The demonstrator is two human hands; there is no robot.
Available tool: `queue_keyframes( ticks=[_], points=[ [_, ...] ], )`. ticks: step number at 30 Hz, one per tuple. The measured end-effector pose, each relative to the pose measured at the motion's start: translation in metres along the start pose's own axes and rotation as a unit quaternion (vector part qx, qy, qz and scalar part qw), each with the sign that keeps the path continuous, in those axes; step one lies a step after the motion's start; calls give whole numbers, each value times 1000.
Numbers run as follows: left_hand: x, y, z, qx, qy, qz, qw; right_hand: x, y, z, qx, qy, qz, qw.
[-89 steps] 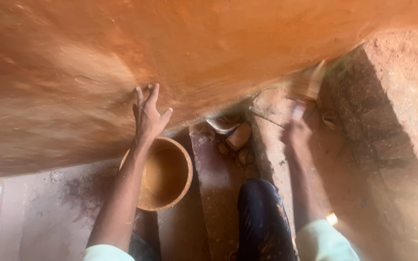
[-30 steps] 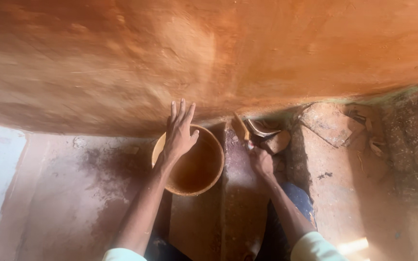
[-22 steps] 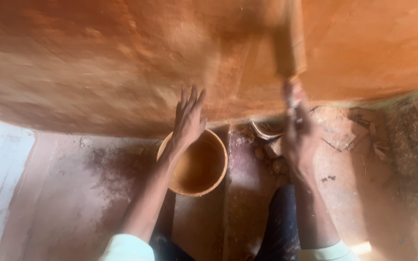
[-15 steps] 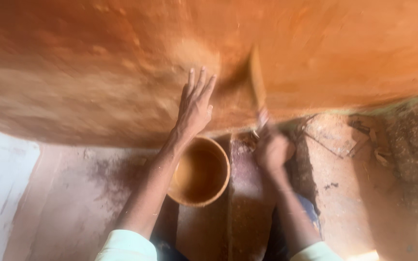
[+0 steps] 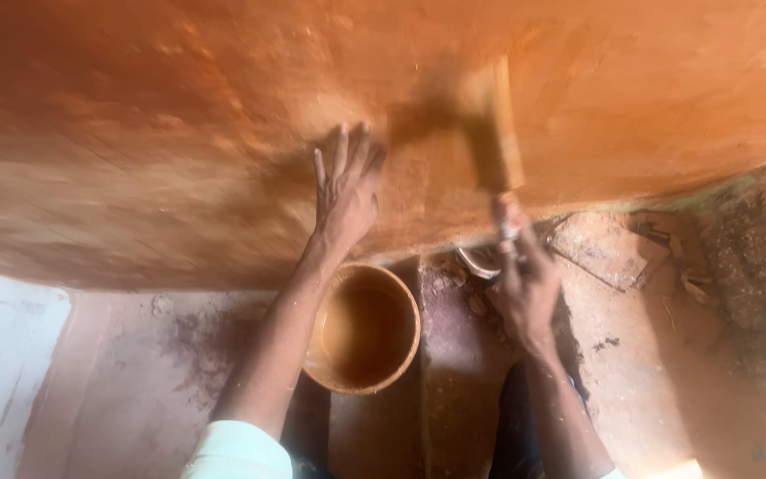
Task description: The person repeatedly dips a brush into a bucket of orange paint and applies it to a wall in a room under construction. The person uses one hand to hold the wall for stability while the other hand applies paint in vertical strokes.
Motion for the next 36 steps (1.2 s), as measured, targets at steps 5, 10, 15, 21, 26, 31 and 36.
queue_keyframes(
  ticks=[5,10,15,21,26,31,36],
  points=[
    [-3,-4,-8,3,22,-5,1000,-17,-9,29,-16,13,-14,1000],
    [-11,3,-28,113,-11,-59,992,-133,-64,139,206,-256,146,933],
    [-9,-38,-55,-12,-228,-8,974,-180,-111,144,253,-252,219,908],
    [40,-249,18,-103,-356,-209,905,-116,-111,124,296,-196,26,935],
    [19,-438,107,-251,-437,-487,713,-115,-151,200,515,-434,-122,729],
    [-26,-527,153,-105,-344,-540,761,-155,-208,295,568,-459,-37,682],
    [-13,-538,166,-120,-357,-518,768,-188,-233,342,529,-488,2,695]
  ],
)
Point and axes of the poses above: each hand's wrist, its own y-axis towards the middle knuckle, its own z-axis out of the palm, x = y × z, the point moved 3 cm from there along y, towards the middle knuckle, and after that the axes turned 3 degrees about -y, right-handed, at the moved point
